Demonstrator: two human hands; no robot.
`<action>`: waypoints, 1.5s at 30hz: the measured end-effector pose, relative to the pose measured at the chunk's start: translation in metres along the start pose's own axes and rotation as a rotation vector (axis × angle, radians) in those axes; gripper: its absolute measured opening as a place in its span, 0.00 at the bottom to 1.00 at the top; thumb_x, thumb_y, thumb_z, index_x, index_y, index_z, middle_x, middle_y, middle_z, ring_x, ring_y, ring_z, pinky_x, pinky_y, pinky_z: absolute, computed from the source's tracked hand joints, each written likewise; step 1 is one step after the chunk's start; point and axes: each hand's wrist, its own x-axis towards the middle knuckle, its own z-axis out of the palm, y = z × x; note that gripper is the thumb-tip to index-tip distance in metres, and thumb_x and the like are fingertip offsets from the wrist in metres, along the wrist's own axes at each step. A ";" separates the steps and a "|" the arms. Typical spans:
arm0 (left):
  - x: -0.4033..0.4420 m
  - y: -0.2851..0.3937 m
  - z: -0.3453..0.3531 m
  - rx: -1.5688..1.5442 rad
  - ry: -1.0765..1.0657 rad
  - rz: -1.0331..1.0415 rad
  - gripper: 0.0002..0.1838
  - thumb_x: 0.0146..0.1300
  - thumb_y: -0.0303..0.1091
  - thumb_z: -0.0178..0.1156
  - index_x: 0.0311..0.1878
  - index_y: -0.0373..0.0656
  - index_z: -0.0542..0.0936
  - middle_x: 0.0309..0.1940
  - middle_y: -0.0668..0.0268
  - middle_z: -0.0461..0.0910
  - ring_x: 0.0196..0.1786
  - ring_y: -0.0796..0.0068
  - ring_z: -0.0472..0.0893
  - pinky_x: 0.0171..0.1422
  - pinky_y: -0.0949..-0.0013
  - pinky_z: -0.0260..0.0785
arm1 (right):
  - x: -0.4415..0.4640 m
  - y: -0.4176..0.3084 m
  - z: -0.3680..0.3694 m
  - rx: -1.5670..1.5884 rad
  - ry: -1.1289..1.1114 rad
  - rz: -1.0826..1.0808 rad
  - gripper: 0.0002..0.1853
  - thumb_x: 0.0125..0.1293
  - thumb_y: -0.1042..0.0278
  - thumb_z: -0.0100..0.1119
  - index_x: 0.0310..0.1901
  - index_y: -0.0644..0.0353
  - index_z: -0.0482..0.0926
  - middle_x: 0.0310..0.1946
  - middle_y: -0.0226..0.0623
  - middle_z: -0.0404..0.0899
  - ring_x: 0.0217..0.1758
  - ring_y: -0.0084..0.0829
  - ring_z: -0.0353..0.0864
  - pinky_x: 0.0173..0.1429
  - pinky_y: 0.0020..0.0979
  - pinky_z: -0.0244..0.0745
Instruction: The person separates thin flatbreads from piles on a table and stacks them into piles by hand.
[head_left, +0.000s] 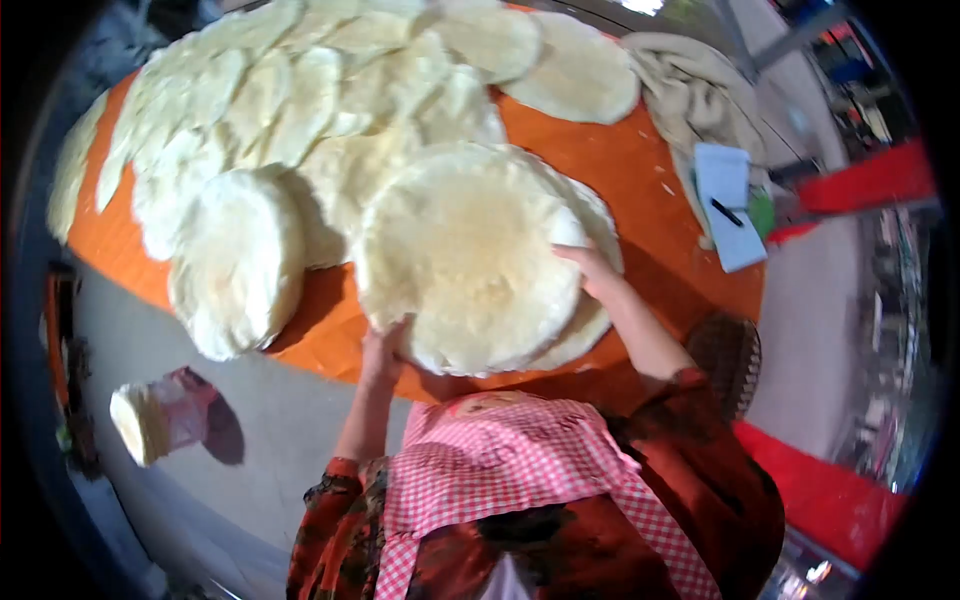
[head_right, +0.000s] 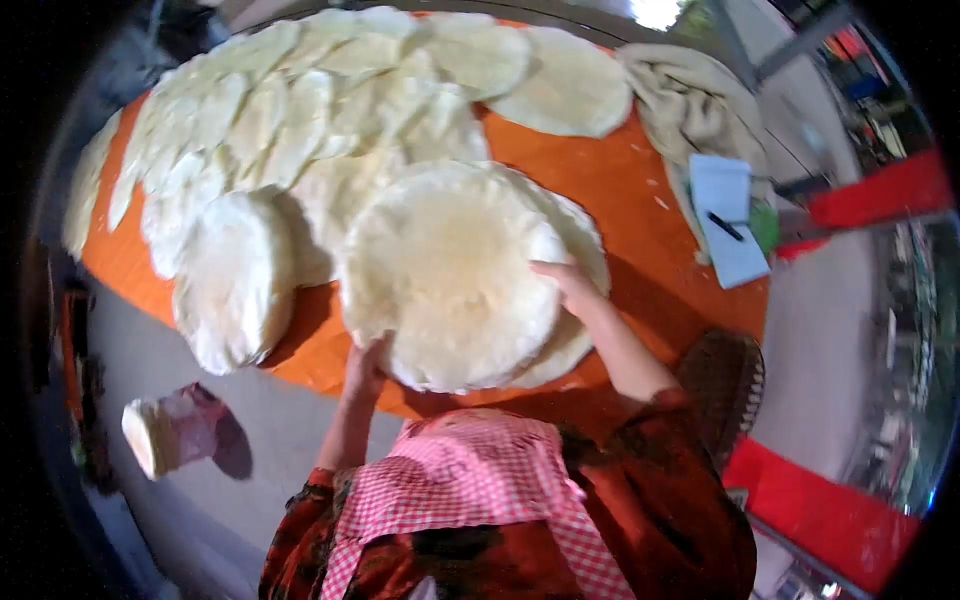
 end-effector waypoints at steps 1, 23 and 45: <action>0.004 -0.002 -0.006 0.100 0.055 -0.012 0.26 0.57 0.23 0.59 0.61 0.38 0.68 0.50 0.59 0.77 0.48 0.62 0.79 0.52 0.61 0.75 | -0.005 -0.008 0.011 -0.037 0.015 -0.018 0.29 0.50 0.74 0.66 0.57 0.67 0.71 0.49 0.40 0.79 0.53 0.35 0.78 0.58 0.36 0.73; -0.004 0.418 -0.310 0.324 0.060 0.321 0.24 0.58 0.30 0.60 0.59 0.36 0.70 0.47 0.60 0.79 0.47 0.66 0.80 0.52 0.64 0.74 | 0.033 0.023 0.501 -0.058 -0.096 -0.368 0.26 0.48 0.79 0.64 0.53 0.67 0.72 0.44 0.40 0.79 0.47 0.36 0.78 0.56 0.35 0.73; 0.015 0.318 -0.359 -0.061 0.138 0.554 0.32 0.69 0.47 0.50 0.71 0.45 0.56 0.68 0.60 0.60 0.70 0.66 0.61 0.70 0.64 0.53 | 0.112 0.037 0.485 -0.399 0.335 -0.508 0.30 0.61 0.47 0.63 0.54 0.65 0.71 0.51 0.39 0.75 0.57 0.28 0.71 0.62 0.31 0.64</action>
